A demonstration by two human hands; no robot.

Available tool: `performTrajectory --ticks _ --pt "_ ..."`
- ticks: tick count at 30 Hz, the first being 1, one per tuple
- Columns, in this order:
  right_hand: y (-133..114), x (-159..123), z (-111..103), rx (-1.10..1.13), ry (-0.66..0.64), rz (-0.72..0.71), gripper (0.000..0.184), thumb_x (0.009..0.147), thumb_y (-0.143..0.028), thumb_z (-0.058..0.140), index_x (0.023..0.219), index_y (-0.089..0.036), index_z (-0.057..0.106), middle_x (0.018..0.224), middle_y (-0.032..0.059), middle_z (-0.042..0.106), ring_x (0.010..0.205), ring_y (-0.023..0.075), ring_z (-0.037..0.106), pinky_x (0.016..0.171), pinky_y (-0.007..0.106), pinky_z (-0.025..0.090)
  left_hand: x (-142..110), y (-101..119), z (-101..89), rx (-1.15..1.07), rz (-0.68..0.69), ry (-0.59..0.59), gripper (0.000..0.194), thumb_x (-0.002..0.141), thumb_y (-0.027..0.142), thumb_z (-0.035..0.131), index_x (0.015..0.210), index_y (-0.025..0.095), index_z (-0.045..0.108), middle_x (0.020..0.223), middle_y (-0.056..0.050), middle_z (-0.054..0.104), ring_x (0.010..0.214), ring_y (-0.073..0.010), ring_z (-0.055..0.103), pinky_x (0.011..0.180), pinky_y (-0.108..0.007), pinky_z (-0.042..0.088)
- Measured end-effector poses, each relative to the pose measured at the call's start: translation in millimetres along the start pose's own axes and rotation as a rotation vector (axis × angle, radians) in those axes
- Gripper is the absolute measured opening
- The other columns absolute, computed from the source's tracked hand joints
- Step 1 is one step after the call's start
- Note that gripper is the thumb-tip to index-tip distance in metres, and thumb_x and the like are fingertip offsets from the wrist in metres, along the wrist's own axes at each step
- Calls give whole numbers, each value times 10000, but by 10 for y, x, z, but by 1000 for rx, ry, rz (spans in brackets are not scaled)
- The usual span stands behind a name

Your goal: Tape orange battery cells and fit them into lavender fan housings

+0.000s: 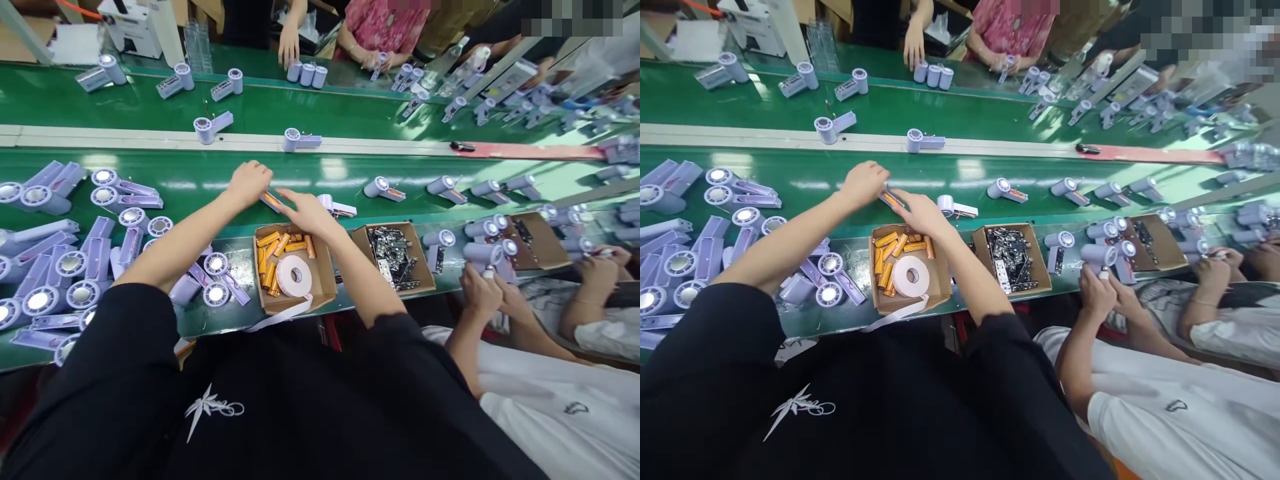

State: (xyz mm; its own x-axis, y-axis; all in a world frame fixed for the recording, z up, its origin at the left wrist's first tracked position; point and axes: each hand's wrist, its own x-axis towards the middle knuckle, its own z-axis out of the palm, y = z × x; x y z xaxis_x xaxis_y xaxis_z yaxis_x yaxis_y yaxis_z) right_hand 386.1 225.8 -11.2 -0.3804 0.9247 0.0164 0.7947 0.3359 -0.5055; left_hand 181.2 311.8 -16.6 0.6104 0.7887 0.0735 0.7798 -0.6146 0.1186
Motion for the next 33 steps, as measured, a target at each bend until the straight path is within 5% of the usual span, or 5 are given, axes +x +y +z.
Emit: performTrajectory --ticks 4,9,18,25,33 --pt "-4 -1313 -6 402 309 18 352 1070 -496 636 1085 -216 850 995 72 876 865 225 819 857 359 653 -688 763 43 -184 624 -207 431 921 455 757 1306 263 777 1399 -126 754 1353 -336 638 1138 -441 489" --pt "-30 -2074 133 609 447 159 386 1006 -567 708 924 -211 833 765 45 828 671 202 789 677 315 636 -1073 1233 112 -149 672 -486 368 853 386 845 1207 285 825 1459 -99 730 1434 -386 579 1159 -469 491" --pt "-587 -2112 499 733 -72 307 464 858 -624 846 970 -175 820 712 30 784 596 176 700 582 268 531 -2127 1002 -378 -207 388 -70 390 987 455 738 1326 262 732 1358 -141 761 1486 -402 524 1181 -567 529" --pt "-823 -1876 673 728 106 117 501 828 -687 869 911 -216 722 642 -35 626 566 133 526 570 254 442 -2750 788 -375 -151 196 122 430 861 223 748 1269 360 747 1230 -90 799 1331 -399 635 1229 -702 466" --pt "-863 -1779 595 437 -568 -336 213 1025 -379 746 943 -230 874 662 -11 724 561 140 623 582 258 407 -3100 469 -355 -27 -144 441 617 809 274 811 1405 363 678 1348 -125 731 1564 -492 376 1240 -781 401"
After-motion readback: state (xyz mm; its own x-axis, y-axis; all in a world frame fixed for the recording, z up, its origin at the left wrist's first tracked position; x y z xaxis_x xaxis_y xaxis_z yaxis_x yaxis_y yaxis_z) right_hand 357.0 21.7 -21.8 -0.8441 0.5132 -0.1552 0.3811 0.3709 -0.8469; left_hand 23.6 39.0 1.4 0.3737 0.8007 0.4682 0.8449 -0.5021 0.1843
